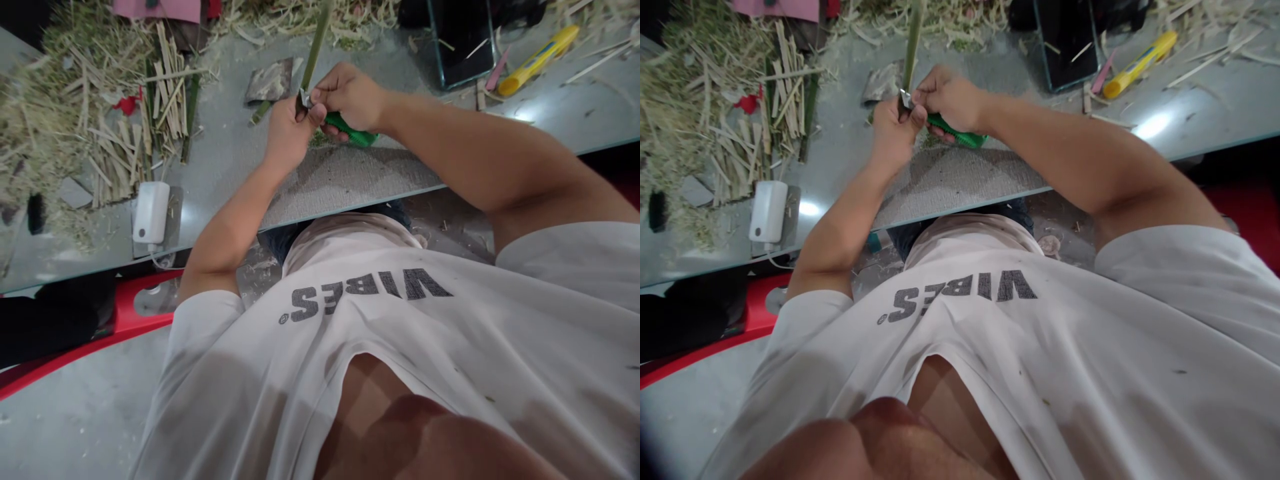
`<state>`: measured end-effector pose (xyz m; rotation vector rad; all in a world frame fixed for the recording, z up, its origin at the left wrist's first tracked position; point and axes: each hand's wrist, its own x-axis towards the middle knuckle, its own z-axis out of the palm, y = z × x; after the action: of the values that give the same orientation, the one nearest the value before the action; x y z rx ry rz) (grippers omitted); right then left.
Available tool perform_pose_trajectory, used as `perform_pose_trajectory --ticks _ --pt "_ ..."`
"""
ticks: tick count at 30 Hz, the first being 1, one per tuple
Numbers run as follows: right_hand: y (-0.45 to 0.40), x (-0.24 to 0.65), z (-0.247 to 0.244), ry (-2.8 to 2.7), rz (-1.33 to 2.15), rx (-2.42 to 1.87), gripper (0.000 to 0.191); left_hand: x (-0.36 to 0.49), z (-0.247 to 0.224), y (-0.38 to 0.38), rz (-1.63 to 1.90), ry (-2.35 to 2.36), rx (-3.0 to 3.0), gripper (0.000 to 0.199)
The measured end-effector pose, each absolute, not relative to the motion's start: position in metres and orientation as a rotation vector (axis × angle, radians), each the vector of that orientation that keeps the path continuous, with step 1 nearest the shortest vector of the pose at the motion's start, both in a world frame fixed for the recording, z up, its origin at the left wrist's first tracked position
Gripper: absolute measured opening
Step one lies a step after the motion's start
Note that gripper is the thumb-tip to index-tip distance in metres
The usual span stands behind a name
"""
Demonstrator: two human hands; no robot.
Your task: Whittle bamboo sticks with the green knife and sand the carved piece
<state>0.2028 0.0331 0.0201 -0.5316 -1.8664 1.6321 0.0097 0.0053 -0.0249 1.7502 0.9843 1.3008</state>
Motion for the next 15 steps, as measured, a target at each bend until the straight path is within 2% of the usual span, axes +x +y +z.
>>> perform_pose_trajectory --ticks 6,11,15 --pt "0.025 0.196 0.022 -1.746 1.596 -0.497 0.043 0.017 -0.019 0.002 1.299 0.974 1.741 0.093" --pt "0.028 0.207 0.025 -1.855 1.752 -0.527 0.015 0.005 -0.021 0.011 1.278 1.088 1.842 0.090" --pt "0.032 0.213 0.026 -1.912 1.800 -0.515 0.017 -0.001 -0.019 0.009 1.243 1.089 1.878 0.082"
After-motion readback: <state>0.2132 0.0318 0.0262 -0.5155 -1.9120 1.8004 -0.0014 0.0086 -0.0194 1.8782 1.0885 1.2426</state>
